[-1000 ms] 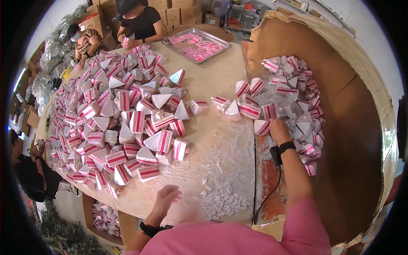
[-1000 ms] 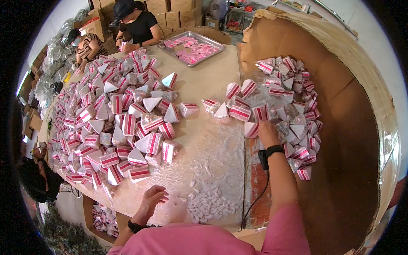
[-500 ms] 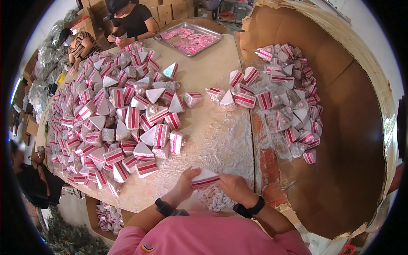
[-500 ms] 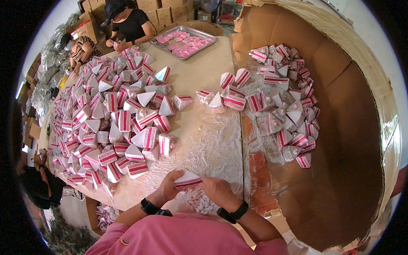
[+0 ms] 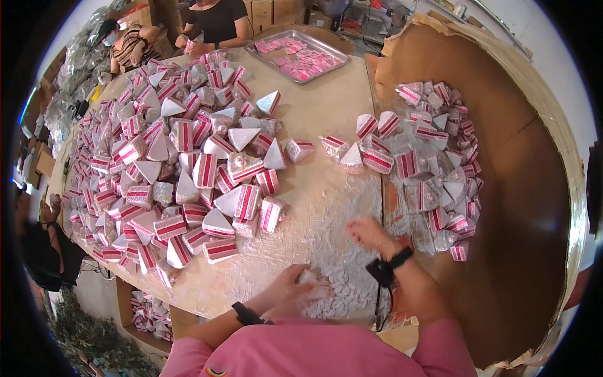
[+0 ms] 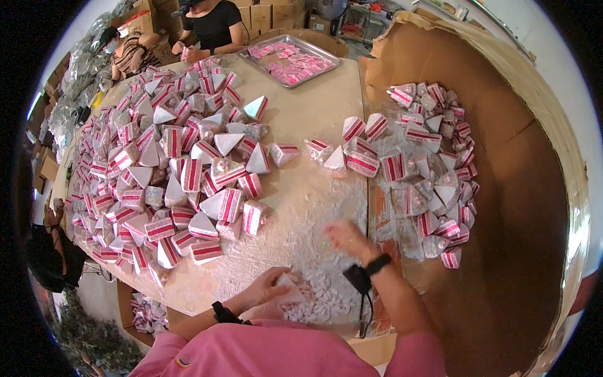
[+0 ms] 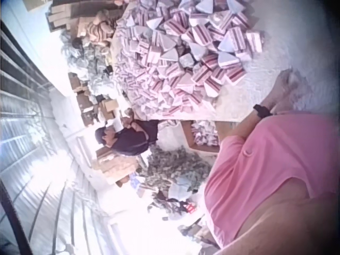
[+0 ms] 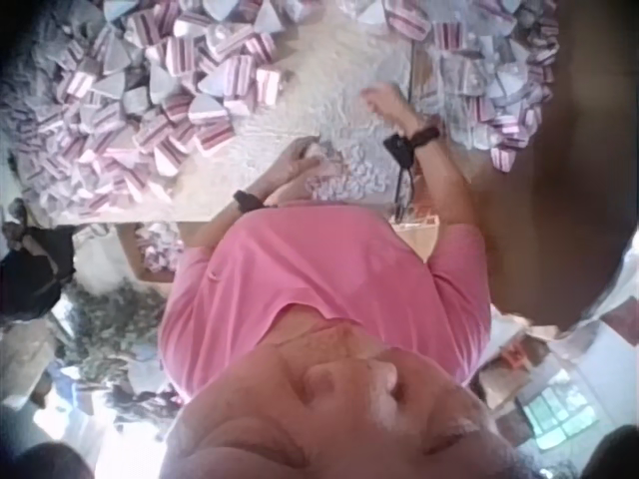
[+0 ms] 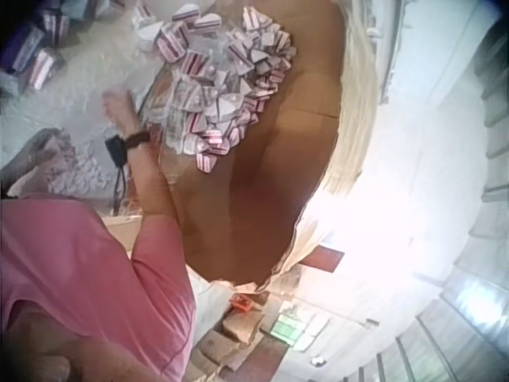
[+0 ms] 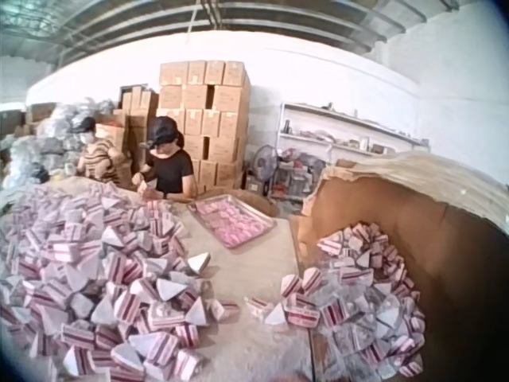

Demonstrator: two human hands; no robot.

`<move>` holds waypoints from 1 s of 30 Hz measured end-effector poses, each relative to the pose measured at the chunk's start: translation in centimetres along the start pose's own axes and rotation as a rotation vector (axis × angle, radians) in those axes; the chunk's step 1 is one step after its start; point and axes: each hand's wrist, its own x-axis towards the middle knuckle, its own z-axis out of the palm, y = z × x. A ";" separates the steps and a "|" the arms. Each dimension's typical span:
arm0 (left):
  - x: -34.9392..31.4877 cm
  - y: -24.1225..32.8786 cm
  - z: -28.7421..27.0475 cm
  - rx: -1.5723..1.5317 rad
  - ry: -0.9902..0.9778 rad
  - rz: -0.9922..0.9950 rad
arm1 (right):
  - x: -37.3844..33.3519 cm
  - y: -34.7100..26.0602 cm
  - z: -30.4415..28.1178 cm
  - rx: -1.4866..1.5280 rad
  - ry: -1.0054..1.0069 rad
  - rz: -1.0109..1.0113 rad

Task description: The recorder picks up small triangular-shaped white and pink packages from a large pile and sorts them into smaller groups on a table.

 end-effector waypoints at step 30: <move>2.5 4.0 -2.9 -0.941 0.130 -0.036 | -6.2 0.2 8.1 -0.151 0.090 -0.291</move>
